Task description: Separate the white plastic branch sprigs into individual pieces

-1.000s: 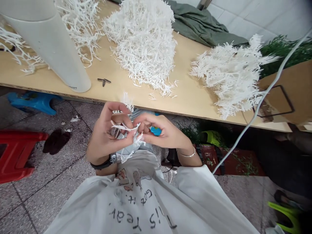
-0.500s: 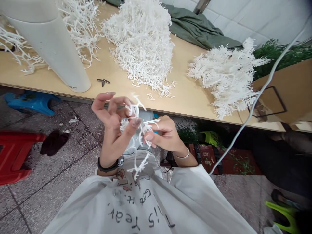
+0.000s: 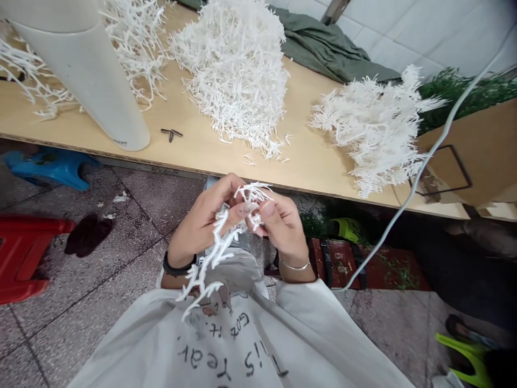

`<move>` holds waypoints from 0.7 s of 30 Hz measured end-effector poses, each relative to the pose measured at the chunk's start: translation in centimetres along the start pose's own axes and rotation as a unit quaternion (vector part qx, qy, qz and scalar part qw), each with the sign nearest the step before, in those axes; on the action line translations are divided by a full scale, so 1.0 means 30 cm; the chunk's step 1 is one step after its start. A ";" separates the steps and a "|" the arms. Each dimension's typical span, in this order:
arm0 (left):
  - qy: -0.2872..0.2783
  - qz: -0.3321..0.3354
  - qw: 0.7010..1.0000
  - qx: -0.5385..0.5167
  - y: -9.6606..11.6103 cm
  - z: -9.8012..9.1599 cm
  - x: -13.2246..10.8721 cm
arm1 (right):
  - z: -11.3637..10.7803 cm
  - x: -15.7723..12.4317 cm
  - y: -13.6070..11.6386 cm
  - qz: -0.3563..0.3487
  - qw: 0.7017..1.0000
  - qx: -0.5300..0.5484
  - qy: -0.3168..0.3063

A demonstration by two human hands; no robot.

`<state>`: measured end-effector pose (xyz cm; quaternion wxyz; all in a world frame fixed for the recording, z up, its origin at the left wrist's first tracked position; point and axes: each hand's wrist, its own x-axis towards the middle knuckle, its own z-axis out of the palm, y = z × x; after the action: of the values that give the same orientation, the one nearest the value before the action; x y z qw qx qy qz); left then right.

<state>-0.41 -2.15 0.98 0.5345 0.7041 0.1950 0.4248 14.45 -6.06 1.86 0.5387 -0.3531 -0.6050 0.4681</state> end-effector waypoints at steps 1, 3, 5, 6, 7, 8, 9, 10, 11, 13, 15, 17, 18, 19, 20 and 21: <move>-0.013 -0.020 0.999 -0.027 -0.001 0.000 0.000 | -0.006 -0.004 -0.007 0.023 1.000 0.018 -0.010; -0.028 -0.042 0.998 -0.046 0.001 0.002 -0.001 | -0.022 -0.008 -0.018 0.042 0.998 0.032 -0.023; -0.034 -0.045 0.998 -0.032 0.006 0.003 -0.002 | -0.041 -0.010 -0.025 0.044 0.999 0.017 -0.018; -0.030 -0.045 0.998 -0.027 0.008 0.004 -0.003 | -0.049 -0.012 -0.027 0.044 0.999 0.002 -0.008; -0.024 -0.048 0.998 -0.029 0.010 0.005 -0.003 | -0.057 -0.013 -0.029 0.045 0.999 -0.013 0.004; -0.018 -0.054 0.998 -0.039 0.011 0.006 -0.004 | -0.062 -0.015 -0.030 0.046 0.999 -0.024 0.016; -0.014 -0.063 0.996 -0.058 0.010 0.007 -0.004 | -0.064 -0.018 -0.029 0.046 0.998 -0.028 0.025; -0.017 -0.069 0.994 -0.085 0.008 0.010 -0.004 | -0.063 -0.020 -0.027 0.046 0.998 -0.022 0.028; -0.033 -0.071 0.990 -0.116 0.004 0.015 -0.002 | -0.058 -0.023 -0.022 0.041 0.999 -0.003 0.026; -0.073 -0.065 0.978 -0.183 -0.007 0.033 0.004 | -0.039 -0.026 -0.003 -0.002 0.997 0.069 0.026; -0.100 -0.064 0.960 -0.253 -0.021 0.062 0.010 | -0.022 -0.028 0.024 -0.081 0.983 0.156 0.048; -0.098 -0.083 0.944 -0.304 -0.037 0.099 0.009 | -0.020 -0.033 0.053 -0.130 0.968 0.208 0.061; -0.082 -0.093 0.941 -0.316 -0.046 0.118 0.005 | -0.026 -0.036 0.066 -0.126 0.970 0.204 0.046; -0.059 -0.100 0.941 -0.317 -0.055 0.135 -0.001 | -0.037 -0.039 0.077 -0.105 0.978 0.180 0.016; -0.028 -0.105 0.945 -0.310 -0.065 0.150 -0.008 | -0.049 -0.042 0.086 -0.079 0.987 0.141 -0.021; 0.003 -0.105 0.950 -0.295 -0.075 0.162 -0.014 | -0.063 -0.043 0.093 -0.054 0.992 0.092 -0.063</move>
<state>3.68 -4.51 -1.59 0.7594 0.4890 0.1350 0.4074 16.29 -6.03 -1.23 0.5545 -0.2386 -0.6100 0.5134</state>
